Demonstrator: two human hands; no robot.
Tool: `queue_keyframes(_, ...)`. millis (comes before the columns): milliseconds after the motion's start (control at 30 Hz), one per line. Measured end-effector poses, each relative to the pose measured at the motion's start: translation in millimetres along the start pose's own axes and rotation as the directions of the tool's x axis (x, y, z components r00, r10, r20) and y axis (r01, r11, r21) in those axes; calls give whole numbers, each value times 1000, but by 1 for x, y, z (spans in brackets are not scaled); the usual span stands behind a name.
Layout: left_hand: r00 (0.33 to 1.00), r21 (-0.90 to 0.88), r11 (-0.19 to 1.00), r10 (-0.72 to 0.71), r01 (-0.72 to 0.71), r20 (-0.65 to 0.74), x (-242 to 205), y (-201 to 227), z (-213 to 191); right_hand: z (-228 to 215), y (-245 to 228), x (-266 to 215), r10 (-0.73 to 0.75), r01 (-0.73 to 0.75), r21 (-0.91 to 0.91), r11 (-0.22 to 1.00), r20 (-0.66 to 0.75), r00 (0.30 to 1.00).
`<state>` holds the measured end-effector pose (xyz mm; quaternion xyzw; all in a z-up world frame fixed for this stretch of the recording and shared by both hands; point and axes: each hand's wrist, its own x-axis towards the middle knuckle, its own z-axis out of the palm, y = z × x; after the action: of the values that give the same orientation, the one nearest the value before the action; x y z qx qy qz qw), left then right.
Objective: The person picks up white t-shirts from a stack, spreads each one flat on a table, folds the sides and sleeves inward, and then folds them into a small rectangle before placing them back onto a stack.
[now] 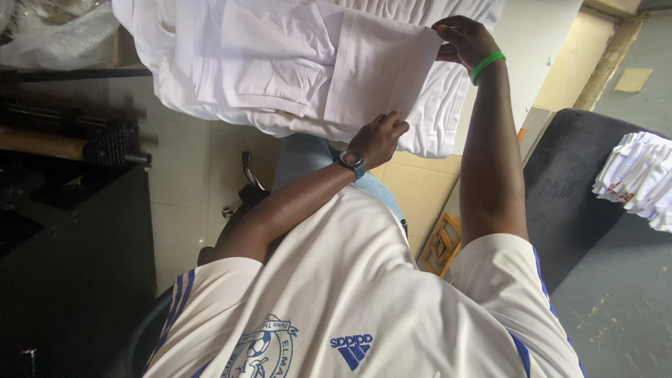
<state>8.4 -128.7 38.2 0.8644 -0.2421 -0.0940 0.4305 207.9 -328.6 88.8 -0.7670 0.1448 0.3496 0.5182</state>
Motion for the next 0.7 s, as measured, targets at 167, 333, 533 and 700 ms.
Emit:
queue_keyframes(167,997,-93,995,-49,44,-52,0,9,-16,7,-3,9,18,-16,-97,995,15,1000)
queue_keyframes(333,960,-340,940,-115,22,-256,-22,22,-65,36,-49,-7,-130,131,-12,991,36,991)
queue_keyframes(533,763,-703,694,-535,154,-362,-78,-2,-136,117,-126,0,-284,282,39,959,110,952)
queue_keyframes(700,341,-908,404,-874,112,-347,-138,-71,-188,224,-187,36,-213,243,-73,967,288,934)
